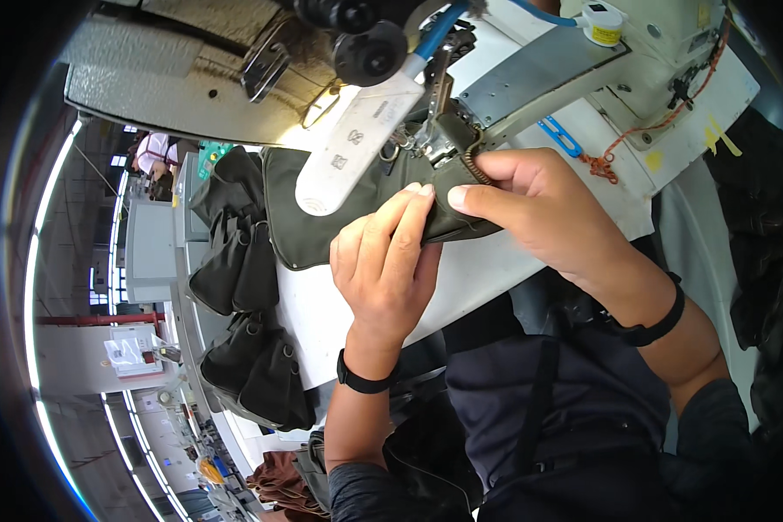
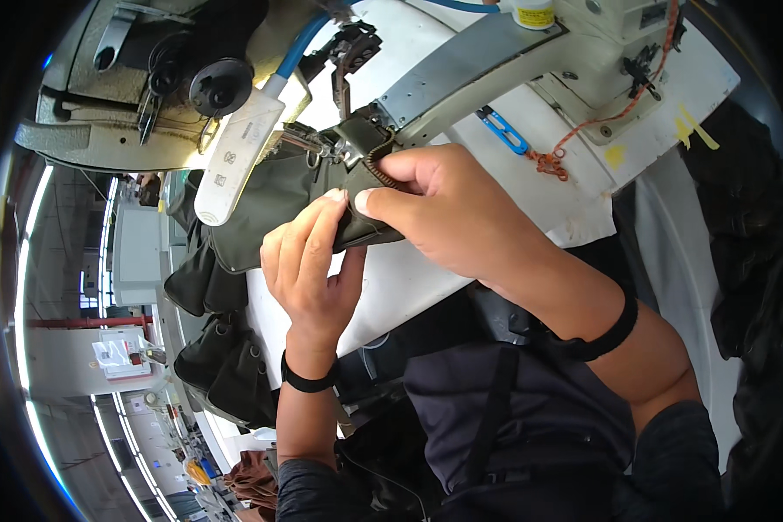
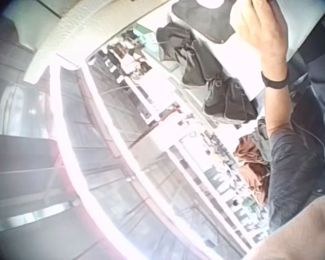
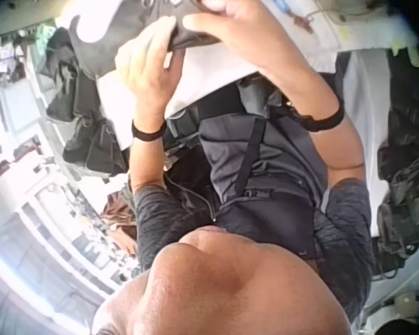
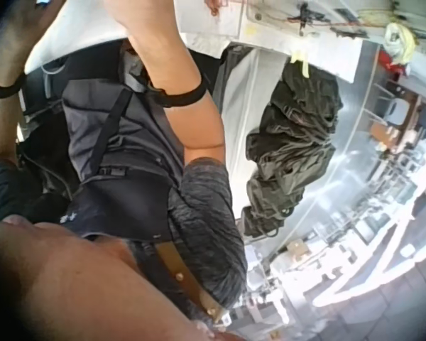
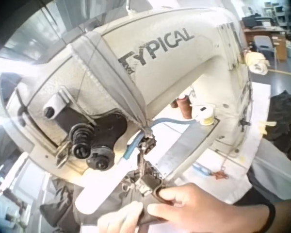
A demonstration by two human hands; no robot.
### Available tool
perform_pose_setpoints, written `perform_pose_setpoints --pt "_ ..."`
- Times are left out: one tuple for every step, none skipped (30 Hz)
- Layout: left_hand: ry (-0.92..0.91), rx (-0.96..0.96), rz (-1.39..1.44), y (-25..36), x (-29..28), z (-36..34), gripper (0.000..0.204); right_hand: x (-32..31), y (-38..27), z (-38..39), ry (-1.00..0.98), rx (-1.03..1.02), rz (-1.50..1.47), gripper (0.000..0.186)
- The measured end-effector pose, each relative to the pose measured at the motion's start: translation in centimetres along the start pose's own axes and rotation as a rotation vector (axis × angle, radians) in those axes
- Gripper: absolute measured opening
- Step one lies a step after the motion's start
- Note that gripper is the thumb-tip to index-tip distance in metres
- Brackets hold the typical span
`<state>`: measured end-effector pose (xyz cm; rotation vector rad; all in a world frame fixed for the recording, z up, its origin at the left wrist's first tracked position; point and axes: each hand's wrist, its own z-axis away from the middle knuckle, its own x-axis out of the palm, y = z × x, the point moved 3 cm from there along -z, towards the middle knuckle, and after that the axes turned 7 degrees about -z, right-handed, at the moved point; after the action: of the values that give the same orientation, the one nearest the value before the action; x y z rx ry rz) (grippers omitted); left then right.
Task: The person sews zippers onto dark green canvas bags using a sewing machine. They position each bag under the needle, guide the fabric while stitching, and trim threads with scissors. The person handles multiple bags sequentially, inspecting the zipper alignment and stitching quality before moving to the next item.
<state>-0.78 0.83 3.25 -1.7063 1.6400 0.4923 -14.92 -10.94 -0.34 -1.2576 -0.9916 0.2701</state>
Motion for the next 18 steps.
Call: perform_pose_setpoints --pt "-0.019 -0.005 0.008 -0.1 0.0 -0.1 0.054 0.1 -0.1 -0.2 0.006 0.013 -0.020 0.019" --pt "-0.035 -0.006 0.014 -0.1 0.1 -0.2 0.056 0.1 -0.2 -0.3 0.012 0.026 -0.040 0.020" --pt "-0.062 -0.030 0.023 -0.3 0.2 -0.3 0.059 0.0 -0.3 -0.4 0.022 0.031 -0.068 0.021" --pt "-0.072 -0.038 0.026 -0.4 0.2 -0.4 0.060 0.0 -0.3 -0.6 0.035 0.034 -0.096 0.022" --pt "-0.081 -0.046 0.029 -0.6 0.3 -0.4 0.061 0.0 -0.4 -0.7 -0.038 0.057 -0.098 0.027" --pt "-0.089 -0.064 0.030 -0.8 0.3 -0.4 0.062 -0.1 -0.3 -0.8 -0.030 0.058 -0.096 0.027" --pt "-0.089 -0.056 0.032 -0.8 0.3 -0.5 0.063 -0.1 -0.2 -0.9 -0.022 0.060 -0.093 0.028" --pt "-0.088 -0.060 0.032 -0.9 0.3 -0.5 0.063 -0.1 0.0 -1.0 -0.014 0.062 -0.090 0.028" --pt "-0.088 -0.058 0.031 -0.9 0.3 -0.5 0.064 -0.1 0.0 -1.1 0.013 0.015 -0.074 0.027" --pt "-0.087 -0.063 0.039 -0.9 0.4 -0.5 0.064 0.0 0.1 -1.2 0.039 -0.033 -0.057 0.026" --pt "-0.087 -0.061 0.045 -0.9 0.3 -0.5 0.065 0.1 0.2 -1.2 0.065 -0.082 -0.041 0.026" --pt "-0.084 -0.055 0.052 -0.9 0.3 -0.5 0.065 0.2 0.2 -1.1 0.095 -0.131 0.080 0.025" --pt "-0.096 -0.060 0.050 -0.9 0.3 -0.5 0.066 0.3 0.2 -1.1 0.124 -0.182 0.203 0.025" --pt "-0.105 -0.061 0.048 -1.0 0.3 -0.4 0.067 0.4 0.2 -1.0 0.167 -0.251 0.323 0.027" --pt "-0.113 -0.061 0.045 -1.0 0.3 -0.4 0.068 0.6 0.3 -1.0 0.207 -0.297 0.386 0.029" --pt "-0.119 -0.058 0.033 -1.1 0.3 -0.4 0.069 0.9 0.4 -1.0 0.262 -0.364 0.444 0.032" --pt "-0.125 -0.055 0.022 -1.1 0.3 -0.4 0.070 1.1 0.6 -1.0 0.308 -0.403 0.510 0.035" --pt "-0.130 -0.054 0.018 -1.1 0.3 -0.4 0.071 1.3 0.7 -0.9 0.340 -0.474 0.524 0.036"
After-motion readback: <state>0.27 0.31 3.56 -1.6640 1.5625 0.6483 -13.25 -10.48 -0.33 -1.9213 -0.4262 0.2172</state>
